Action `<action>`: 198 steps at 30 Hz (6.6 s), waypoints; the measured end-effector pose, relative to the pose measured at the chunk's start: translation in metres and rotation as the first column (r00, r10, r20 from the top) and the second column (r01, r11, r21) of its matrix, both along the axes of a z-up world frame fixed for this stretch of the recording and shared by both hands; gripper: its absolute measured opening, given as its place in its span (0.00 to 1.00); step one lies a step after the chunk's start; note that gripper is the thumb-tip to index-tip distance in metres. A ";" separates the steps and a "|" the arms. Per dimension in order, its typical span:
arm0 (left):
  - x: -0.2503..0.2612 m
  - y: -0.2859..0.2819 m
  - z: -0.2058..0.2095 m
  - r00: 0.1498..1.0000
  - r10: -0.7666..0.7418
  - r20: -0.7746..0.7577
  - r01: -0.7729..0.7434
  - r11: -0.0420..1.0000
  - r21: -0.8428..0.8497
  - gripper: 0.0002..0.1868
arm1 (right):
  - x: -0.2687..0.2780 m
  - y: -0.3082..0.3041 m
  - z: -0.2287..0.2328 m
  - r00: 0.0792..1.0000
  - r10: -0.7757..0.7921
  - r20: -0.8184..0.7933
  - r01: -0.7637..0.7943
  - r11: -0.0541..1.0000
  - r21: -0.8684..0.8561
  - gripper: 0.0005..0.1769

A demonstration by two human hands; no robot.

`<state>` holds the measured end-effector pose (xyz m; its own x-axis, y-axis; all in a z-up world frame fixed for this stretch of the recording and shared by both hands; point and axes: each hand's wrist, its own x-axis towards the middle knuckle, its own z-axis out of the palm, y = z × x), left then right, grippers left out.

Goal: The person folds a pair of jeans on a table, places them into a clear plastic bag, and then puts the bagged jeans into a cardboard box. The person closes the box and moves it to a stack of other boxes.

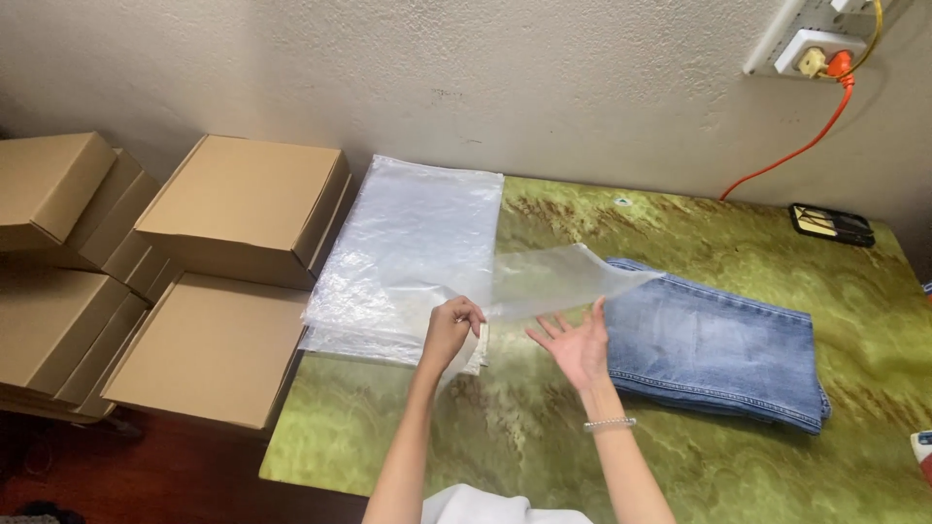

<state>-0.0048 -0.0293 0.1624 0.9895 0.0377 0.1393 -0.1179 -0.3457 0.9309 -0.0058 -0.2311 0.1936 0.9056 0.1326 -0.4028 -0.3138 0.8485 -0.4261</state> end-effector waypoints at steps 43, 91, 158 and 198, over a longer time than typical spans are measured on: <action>0.009 0.030 0.069 0.989 0.140 -0.045 -0.030 -0.104 -0.994 0.06 | 0.003 0.043 0.073 0.229 0.500 0.835 0.969 -0.036 -0.244 0.22; -0.014 0.013 -0.037 0.961 0.089 -0.263 -0.132 0.980 -0.150 0.10 | -0.004 0.090 -0.056 0.833 0.551 -0.047 -0.394 0.531 -0.750 0.20; -0.062 0.051 0.007 0.992 -0.007 -0.129 0.033 0.979 0.200 0.21 | -0.010 0.128 -0.088 0.916 0.385 0.114 -0.100 0.493 -0.864 0.23; -0.062 0.028 0.008 1.000 0.012 0.002 -0.012 0.986 0.164 0.25 | -0.010 0.108 -0.085 0.897 0.382 0.224 -0.045 0.582 -0.812 0.07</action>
